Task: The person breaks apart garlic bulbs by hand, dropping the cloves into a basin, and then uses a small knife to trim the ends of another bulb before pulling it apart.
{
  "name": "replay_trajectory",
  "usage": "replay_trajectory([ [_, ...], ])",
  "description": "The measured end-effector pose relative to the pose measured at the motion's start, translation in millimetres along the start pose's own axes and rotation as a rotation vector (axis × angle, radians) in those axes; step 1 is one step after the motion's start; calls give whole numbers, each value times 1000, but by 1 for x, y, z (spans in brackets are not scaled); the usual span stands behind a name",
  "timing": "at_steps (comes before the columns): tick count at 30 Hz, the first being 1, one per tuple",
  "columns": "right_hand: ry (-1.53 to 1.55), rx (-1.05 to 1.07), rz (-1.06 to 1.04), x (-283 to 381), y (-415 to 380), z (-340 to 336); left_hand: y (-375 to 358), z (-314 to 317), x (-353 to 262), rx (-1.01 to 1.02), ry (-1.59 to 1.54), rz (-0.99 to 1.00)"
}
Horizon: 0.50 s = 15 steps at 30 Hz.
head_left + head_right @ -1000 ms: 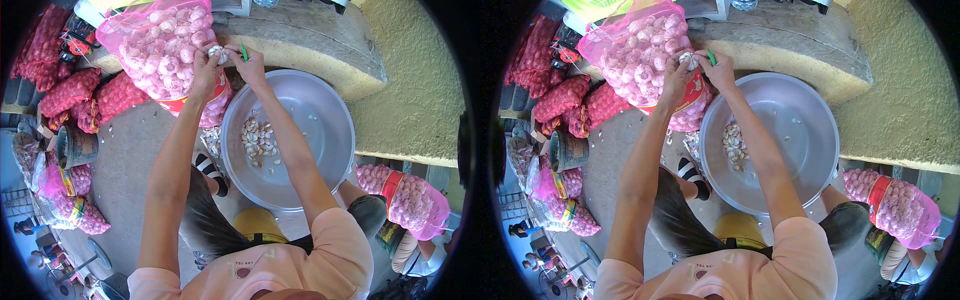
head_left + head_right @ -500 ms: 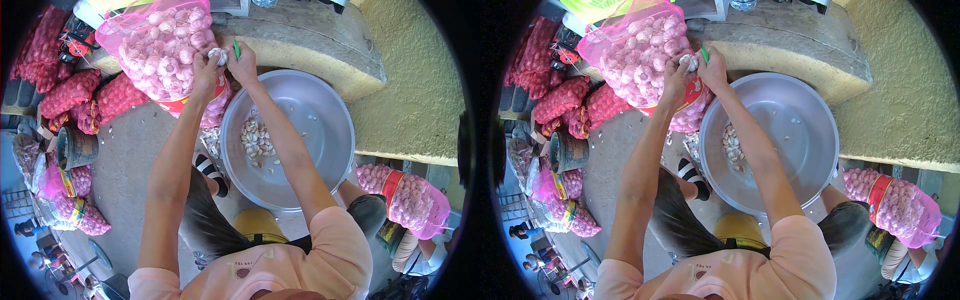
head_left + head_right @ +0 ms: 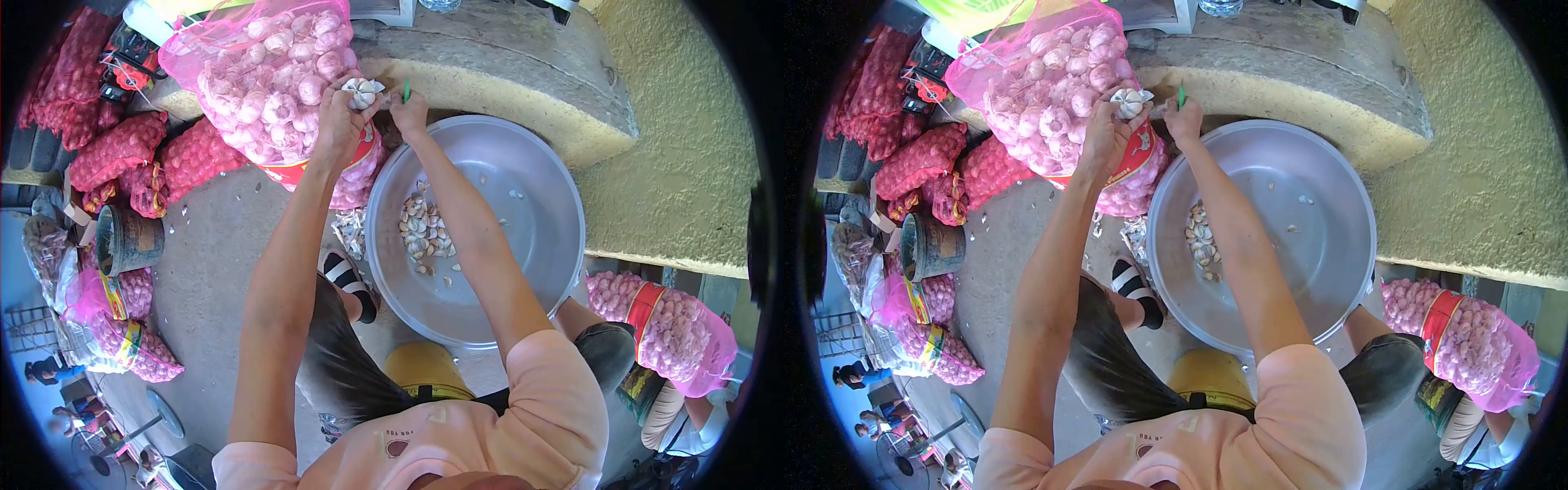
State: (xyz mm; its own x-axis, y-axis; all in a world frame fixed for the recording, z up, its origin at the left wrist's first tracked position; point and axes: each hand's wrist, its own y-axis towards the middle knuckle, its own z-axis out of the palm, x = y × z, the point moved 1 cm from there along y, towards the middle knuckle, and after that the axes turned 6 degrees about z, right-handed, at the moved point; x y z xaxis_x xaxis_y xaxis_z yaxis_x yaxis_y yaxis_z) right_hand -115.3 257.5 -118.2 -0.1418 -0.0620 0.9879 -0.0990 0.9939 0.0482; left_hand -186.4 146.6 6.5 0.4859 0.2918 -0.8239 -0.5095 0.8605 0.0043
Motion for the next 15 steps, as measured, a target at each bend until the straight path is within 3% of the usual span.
replay_trajectory([
  [1,278,12,61,12,-7,-4,2,-3,2,-4,22,8],
  [2,277,15,60,28,-11,-12,4,-5,4,-9,42,16],
  [4,725,359,515,53,-21,-26,0,0,6,-17,59,24],
  [12,576,489,427,77,-26,-21,-6,5,10,-23,123,47],
  [14,502,453,328,75,-25,-14,-12,6,11,36,424,149],
  [15,503,455,329,72,-25,-10,-12,7,10,34,425,149],
])
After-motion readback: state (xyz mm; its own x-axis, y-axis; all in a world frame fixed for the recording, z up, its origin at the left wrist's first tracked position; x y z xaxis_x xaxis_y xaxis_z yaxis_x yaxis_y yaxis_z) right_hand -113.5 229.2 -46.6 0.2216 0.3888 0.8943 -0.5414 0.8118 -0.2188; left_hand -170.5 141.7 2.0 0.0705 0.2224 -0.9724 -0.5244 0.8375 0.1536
